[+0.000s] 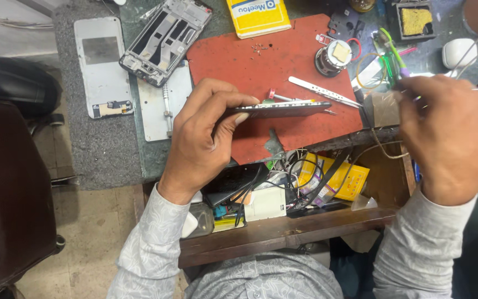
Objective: The person disassembles a smartphone, removes the battery, cleans internal components with a brush, applies adhesive, and reassembles the device. They handle the battery, back cover, and internal parts, using a screwdriver, tweezers, and a brush.
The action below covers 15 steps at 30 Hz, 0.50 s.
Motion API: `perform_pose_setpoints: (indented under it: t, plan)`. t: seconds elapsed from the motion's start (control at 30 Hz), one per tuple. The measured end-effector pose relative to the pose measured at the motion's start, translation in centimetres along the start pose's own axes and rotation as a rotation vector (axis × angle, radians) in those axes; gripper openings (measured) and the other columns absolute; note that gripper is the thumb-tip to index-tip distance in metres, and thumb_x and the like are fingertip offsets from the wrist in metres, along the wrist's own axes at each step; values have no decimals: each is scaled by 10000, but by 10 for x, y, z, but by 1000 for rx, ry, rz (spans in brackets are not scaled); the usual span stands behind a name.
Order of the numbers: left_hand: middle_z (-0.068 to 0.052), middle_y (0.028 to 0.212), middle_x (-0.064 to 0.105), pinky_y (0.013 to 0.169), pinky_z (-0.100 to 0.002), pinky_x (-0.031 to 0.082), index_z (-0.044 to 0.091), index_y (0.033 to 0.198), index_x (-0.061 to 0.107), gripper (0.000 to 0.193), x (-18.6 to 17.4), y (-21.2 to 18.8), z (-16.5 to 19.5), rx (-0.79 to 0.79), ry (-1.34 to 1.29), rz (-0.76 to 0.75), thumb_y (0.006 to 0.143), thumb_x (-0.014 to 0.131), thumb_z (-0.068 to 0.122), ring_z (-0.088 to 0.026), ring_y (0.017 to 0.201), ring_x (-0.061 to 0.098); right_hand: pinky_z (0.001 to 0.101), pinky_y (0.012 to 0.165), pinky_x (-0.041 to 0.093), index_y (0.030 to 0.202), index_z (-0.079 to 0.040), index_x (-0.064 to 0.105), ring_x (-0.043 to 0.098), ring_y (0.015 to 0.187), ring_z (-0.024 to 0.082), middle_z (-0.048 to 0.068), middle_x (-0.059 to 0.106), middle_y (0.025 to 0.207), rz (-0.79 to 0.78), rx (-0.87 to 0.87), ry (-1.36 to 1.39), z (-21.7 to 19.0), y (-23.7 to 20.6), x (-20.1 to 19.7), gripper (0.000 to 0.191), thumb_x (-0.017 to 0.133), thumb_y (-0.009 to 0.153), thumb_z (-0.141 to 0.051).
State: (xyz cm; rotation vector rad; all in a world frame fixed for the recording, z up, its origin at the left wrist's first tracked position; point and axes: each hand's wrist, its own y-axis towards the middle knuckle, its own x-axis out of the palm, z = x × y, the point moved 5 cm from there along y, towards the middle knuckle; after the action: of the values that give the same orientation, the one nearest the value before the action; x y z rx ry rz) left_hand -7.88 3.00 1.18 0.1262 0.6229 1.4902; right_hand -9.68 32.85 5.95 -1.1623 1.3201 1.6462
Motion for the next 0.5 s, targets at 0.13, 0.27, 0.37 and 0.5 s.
perform_pose_setpoints:
  t: [0.13,0.27,0.37,0.5]
  plan:
    - [-66,1057,614,783,-315,533,59,1143,705,233,1,1,3,-12,26,-6,953,704,-76,-201,938,662,456,782,516,1016,-68,798,669,896,355,136,724,937,-9,0,-27,-7,8,3,96,798,955,-142]
    - [-69,1050,620,759,-314,536,62,1133,709,241,0,4,3,-40,21,-11,935,705,-76,-197,917,668,448,834,526,1181,-30,734,684,927,292,157,723,1128,37,29,410,-34,10,-14,219,785,996,-135]
    - [-73,1053,619,761,-327,535,58,1130,710,247,0,4,4,-33,42,-13,925,709,-79,-209,924,663,440,842,543,1196,-4,660,681,1008,341,183,696,1108,68,-240,627,-72,8,-20,426,803,800,-67]
    - [-78,1081,627,826,-331,564,57,1130,703,251,0,7,8,-1,31,-43,921,713,-81,-228,999,686,401,839,561,1195,-52,705,718,998,310,115,733,1082,47,-273,581,-90,13,-7,408,745,806,68]
